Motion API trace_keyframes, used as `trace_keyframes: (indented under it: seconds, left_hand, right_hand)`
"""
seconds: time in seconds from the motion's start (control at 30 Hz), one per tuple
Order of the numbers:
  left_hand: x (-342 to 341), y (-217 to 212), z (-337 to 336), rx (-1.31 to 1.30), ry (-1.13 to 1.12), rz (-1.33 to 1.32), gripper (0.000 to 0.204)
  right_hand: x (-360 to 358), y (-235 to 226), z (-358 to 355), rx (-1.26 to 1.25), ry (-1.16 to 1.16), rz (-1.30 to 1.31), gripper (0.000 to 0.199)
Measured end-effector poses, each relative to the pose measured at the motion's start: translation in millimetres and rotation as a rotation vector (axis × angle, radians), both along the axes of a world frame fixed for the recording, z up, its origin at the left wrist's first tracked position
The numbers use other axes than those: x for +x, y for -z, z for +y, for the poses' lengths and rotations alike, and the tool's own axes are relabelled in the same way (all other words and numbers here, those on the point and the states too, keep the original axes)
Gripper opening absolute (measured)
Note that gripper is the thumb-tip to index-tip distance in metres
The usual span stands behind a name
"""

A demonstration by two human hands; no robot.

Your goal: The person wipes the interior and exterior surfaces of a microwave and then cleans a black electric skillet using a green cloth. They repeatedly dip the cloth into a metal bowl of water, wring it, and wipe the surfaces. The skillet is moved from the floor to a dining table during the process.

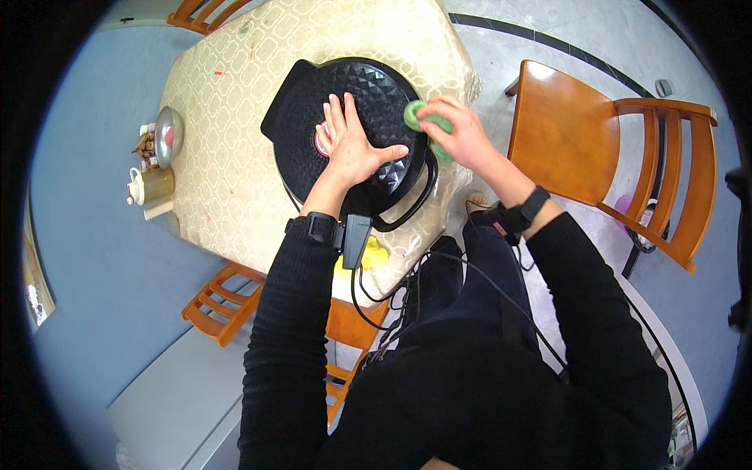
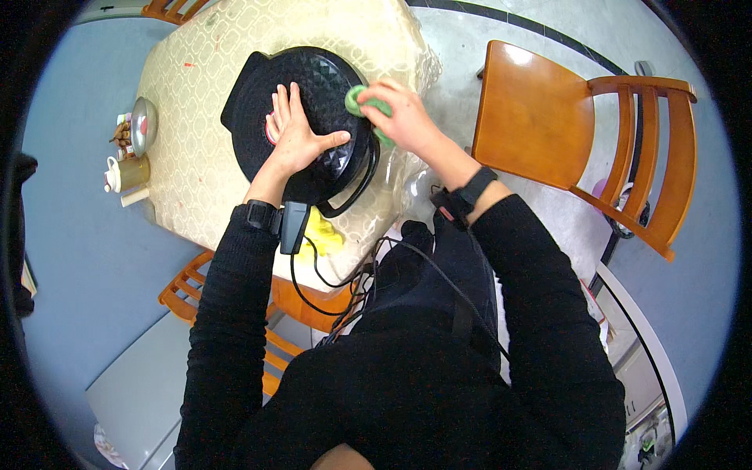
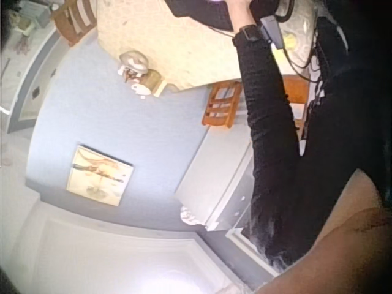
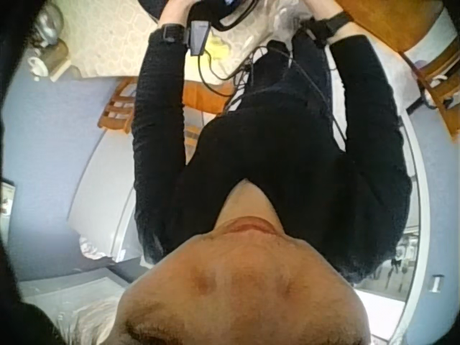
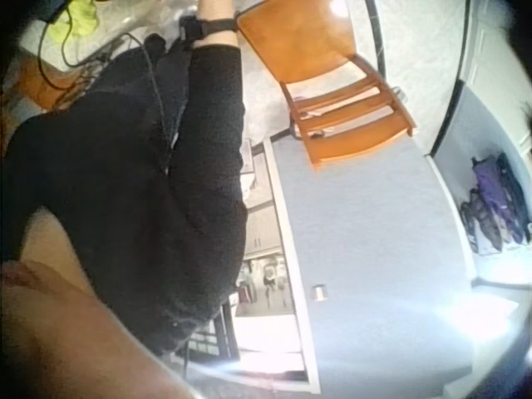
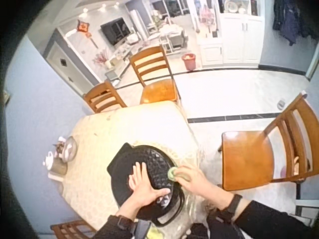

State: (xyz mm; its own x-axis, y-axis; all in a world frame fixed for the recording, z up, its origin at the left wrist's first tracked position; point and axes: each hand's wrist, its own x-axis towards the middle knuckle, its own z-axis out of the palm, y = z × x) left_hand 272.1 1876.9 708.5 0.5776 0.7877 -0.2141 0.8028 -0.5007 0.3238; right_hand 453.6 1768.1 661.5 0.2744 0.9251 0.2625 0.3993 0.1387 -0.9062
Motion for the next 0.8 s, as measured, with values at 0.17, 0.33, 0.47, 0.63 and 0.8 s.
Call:
trace_keyframes:
  seconds: [0.17,0.33,0.47,0.63,0.8]
  left_hand:
    - [-1,1,0,0.007,0.016,0.041,0.134]
    - [-3,3,1,0.033,0.009,0.042,0.134]
    - [-2,2,0,0.036,-0.006,0.027,0.133]
    - [-7,2,-4,0.054,-0.025,-0.109,0.131]
    - [-21,0,3,-0.067,-0.010,-0.277,0.128]
  right_hand:
    - [1,3,-7,0.121,-0.115,-0.163,0.014]
    - [5,6,-6,0.110,-0.137,-0.283,0.017]
    - [11,-5,5,0.058,-0.224,-0.297,0.015]
    - [-1,-20,67,0.108,0.101,-0.383,0.017]
    - [-29,-27,56,0.048,-0.141,-0.656,0.026]
